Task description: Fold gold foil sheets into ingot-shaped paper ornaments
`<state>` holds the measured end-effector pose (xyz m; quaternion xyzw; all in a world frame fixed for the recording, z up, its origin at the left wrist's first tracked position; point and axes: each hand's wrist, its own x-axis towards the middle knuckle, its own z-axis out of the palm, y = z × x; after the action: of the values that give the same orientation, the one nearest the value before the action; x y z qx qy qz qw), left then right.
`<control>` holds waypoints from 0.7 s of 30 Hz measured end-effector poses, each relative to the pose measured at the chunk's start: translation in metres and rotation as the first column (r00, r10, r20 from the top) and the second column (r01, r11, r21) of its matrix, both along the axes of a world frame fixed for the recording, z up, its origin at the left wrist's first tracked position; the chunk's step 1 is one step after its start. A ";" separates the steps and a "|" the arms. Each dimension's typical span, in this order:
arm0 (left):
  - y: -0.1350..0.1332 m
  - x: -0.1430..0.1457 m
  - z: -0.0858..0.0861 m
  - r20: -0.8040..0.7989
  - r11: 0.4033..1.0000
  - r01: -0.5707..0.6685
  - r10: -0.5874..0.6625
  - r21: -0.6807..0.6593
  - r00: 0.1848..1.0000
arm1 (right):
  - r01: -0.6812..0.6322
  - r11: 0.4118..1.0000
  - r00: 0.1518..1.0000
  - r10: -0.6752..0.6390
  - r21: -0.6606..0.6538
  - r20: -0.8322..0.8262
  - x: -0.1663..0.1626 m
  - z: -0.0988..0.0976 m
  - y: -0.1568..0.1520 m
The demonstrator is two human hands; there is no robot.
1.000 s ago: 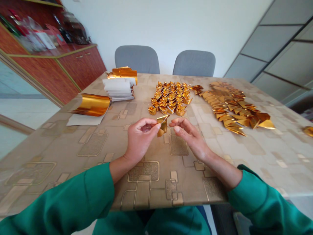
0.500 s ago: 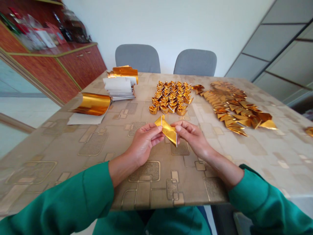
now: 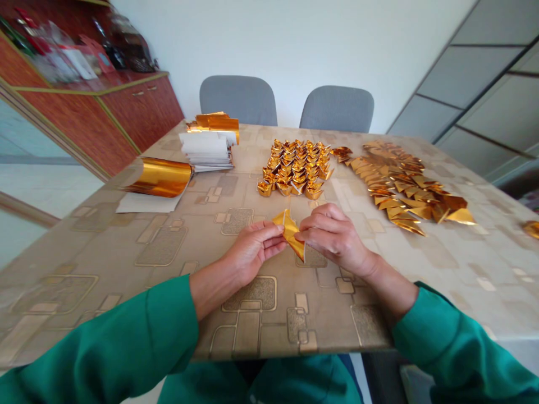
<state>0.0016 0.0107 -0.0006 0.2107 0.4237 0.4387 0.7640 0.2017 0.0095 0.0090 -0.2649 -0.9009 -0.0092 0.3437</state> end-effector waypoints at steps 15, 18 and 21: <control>0.003 -0.004 0.000 -0.078 0.999 0.037 -0.037 0.004 0.996 | -0.069 0.976 0.998 0.069 -0.206 -0.006 0.001 -0.001 0.003; 0.000 -0.002 0.000 -0.093 0.997 0.072 -0.069 0.027 0.993 | -0.051 0.890 0.979 -0.044 -0.453 -0.197 -0.007 -0.008 0.003; -0.003 -0.001 0.000 -0.090 0.993 0.069 -0.060 0.095 0.994 | 0.005 0.798 0.910 -0.254 -0.602 -0.328 -0.014 -0.012 0.002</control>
<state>0.0009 0.0082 -0.0006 0.2805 0.4274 0.4244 0.7473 0.1882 0.0110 -0.0033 -0.4168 -0.7503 0.2997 0.4166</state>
